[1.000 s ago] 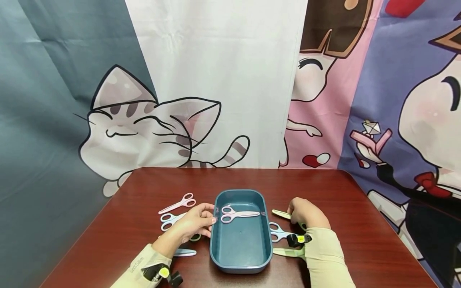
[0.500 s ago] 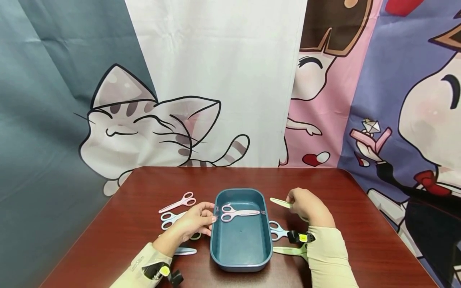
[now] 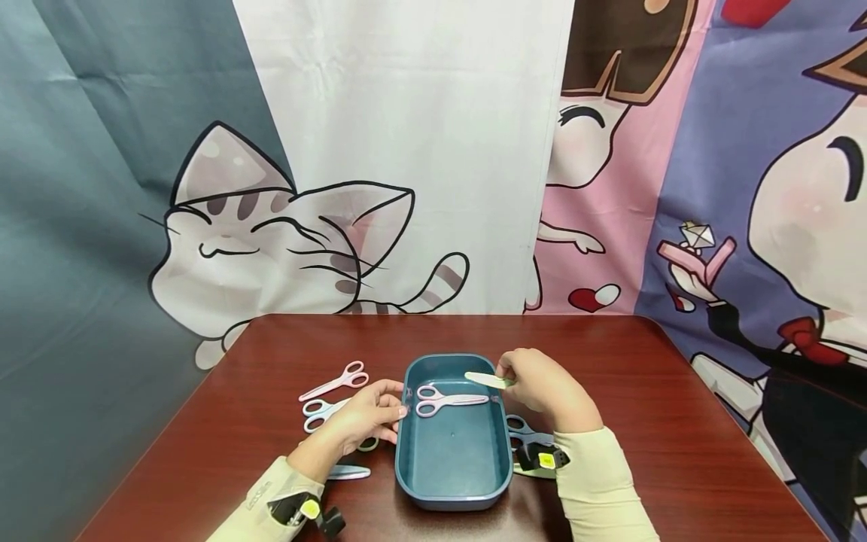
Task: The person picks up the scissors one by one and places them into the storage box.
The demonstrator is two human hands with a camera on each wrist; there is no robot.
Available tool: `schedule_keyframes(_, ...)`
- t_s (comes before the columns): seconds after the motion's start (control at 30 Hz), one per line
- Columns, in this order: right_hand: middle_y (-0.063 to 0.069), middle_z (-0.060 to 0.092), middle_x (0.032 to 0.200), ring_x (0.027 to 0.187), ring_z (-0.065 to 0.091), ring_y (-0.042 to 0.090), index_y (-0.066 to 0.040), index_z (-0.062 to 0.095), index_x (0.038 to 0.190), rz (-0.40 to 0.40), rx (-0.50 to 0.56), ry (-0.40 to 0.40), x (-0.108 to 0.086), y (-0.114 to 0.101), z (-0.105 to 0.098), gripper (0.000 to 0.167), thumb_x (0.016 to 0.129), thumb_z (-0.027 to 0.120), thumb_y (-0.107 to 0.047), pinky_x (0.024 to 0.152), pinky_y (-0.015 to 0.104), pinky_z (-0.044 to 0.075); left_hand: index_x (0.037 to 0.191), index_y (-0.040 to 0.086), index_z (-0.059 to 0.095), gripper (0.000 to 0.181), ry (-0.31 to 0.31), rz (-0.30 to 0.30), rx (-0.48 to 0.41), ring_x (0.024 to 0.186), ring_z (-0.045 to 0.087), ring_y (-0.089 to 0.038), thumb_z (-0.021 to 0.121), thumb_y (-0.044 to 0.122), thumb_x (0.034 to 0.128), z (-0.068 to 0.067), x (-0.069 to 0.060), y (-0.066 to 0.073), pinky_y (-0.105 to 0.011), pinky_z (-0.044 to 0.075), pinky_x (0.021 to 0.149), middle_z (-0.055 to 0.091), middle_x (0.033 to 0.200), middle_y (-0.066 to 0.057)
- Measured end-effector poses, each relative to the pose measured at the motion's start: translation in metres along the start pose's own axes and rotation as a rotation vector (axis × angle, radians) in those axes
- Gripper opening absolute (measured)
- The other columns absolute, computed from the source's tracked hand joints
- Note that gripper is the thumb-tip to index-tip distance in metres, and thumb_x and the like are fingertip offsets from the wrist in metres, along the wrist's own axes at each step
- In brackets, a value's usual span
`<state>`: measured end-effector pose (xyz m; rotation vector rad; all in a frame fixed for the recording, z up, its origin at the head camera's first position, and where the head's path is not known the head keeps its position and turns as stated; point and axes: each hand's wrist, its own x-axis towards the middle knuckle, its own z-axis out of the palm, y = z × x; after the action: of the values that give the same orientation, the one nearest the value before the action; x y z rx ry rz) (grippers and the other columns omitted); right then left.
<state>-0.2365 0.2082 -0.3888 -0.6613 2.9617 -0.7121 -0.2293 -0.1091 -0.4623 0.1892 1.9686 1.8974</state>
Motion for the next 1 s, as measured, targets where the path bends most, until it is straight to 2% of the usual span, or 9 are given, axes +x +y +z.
schedule_keyframes(0.37,-0.005,0.059,0.085,0.081,0.052,0.014,-0.015,0.071,0.092,-0.143,-0.120,0.051,0.009,-0.031,0.017,0.020,0.080,0.081,-0.003,0.071,0.032,0.052,0.140,-0.009,0.038,0.051,0.002,-0.005,0.000,0.064,0.060,-0.018,0.061,-0.006,0.0948,0.000,0.000,0.001,-0.030,0.059,0.055,0.062,0.093,-0.017)
schedule_keyframes(0.63,-0.004,0.063,0.089,0.081,0.053,0.013,-0.014,0.072,0.096,-0.213,-0.099,0.028,0.016,-0.043,0.034,0.021,0.079,0.083,-0.006,0.072,0.030,0.053,0.140,-0.008,0.040,0.051,0.006,-0.008,-0.006,0.066,0.060,-0.018,0.063,-0.005,0.0949,0.000,-0.001,0.000,-0.030,0.059,0.056,0.062,0.094,-0.019)
schedule_keyframes(1.0,-0.004,0.063,0.090,0.080,0.054,0.014,-0.014,0.072,0.097,-0.180,-0.058,-0.026,0.024,-0.050,0.050,0.020,0.081,0.083,-0.009,0.071,0.032,0.055,0.137,-0.006,0.043,0.047,0.009,-0.009,-0.008,0.065,0.060,-0.018,0.063,-0.005,0.0946,0.000,0.000,0.001,-0.030,0.059,0.056,0.062,0.094,-0.019)
